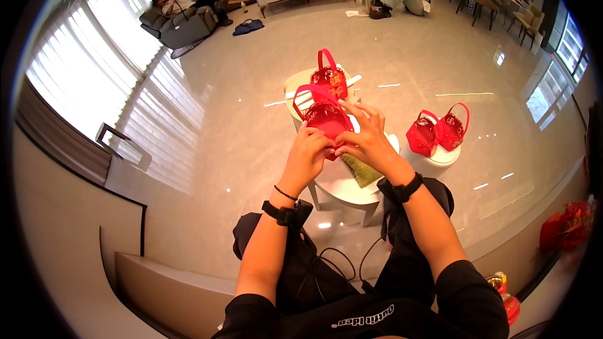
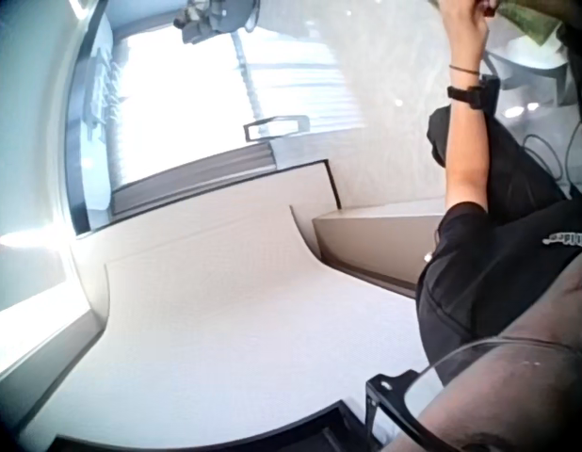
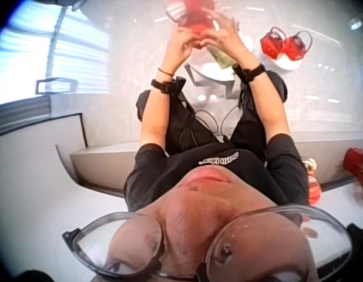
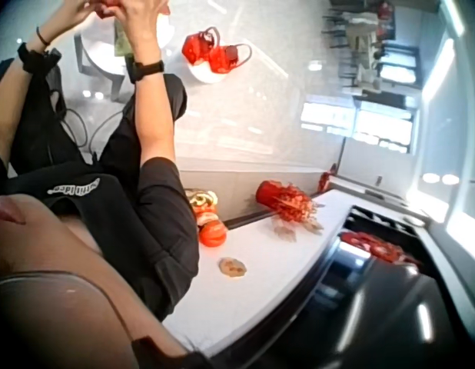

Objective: The person assembles small red decorative baskets by interlocking the cut-out tabs and securing the handles.

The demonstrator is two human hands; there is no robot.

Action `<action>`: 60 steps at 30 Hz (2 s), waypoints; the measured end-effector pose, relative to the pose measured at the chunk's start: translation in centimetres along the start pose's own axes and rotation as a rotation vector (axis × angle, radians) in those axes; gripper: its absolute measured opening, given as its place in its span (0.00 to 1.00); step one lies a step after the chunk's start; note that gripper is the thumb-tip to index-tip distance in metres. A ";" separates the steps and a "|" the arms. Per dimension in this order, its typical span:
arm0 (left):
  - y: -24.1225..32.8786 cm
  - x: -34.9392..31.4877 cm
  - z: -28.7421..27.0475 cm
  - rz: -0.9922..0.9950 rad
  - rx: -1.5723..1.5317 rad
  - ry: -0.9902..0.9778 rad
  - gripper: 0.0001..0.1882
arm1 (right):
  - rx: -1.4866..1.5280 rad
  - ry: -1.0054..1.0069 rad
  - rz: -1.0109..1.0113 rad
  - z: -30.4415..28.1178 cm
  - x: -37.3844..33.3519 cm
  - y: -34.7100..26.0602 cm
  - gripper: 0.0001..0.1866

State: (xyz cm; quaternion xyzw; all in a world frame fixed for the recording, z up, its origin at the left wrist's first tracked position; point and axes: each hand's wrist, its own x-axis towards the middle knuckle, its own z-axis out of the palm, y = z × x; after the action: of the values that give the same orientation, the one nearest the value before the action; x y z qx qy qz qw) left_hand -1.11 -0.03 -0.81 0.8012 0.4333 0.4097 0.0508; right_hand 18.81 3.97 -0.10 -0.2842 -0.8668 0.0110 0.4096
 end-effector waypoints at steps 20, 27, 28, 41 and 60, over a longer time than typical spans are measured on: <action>0.1 0.0 0.5 0.001 -0.006 0.028 0.09 | -0.087 0.014 -0.014 0.5 -0.3 0.4 0.14; 0.2 0.4 0.6 -0.038 -0.045 0.056 0.09 | -0.255 0.105 -0.062 0.8 -0.2 0.2 0.13; 0.4 0.4 0.5 -0.046 -0.051 0.059 0.09 | -0.283 0.122 -0.076 0.9 -0.3 0.2 0.13; 1.1 0.7 0.7 -0.016 -0.052 0.041 0.09 | -0.289 0.121 -0.076 0.7 -0.2 0.3 0.12; 1.1 0.7 1.2 0.011 0.100 0.081 0.14 | -0.316 0.118 -0.034 1.2 0.0 0.3 0.14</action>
State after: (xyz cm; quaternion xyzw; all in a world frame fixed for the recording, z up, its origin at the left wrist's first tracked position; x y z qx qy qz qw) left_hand 0.61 0.13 -0.67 0.7877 0.4507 0.4199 -0.0093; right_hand 18.16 4.48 -0.99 -0.3303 -0.8369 -0.1490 0.4103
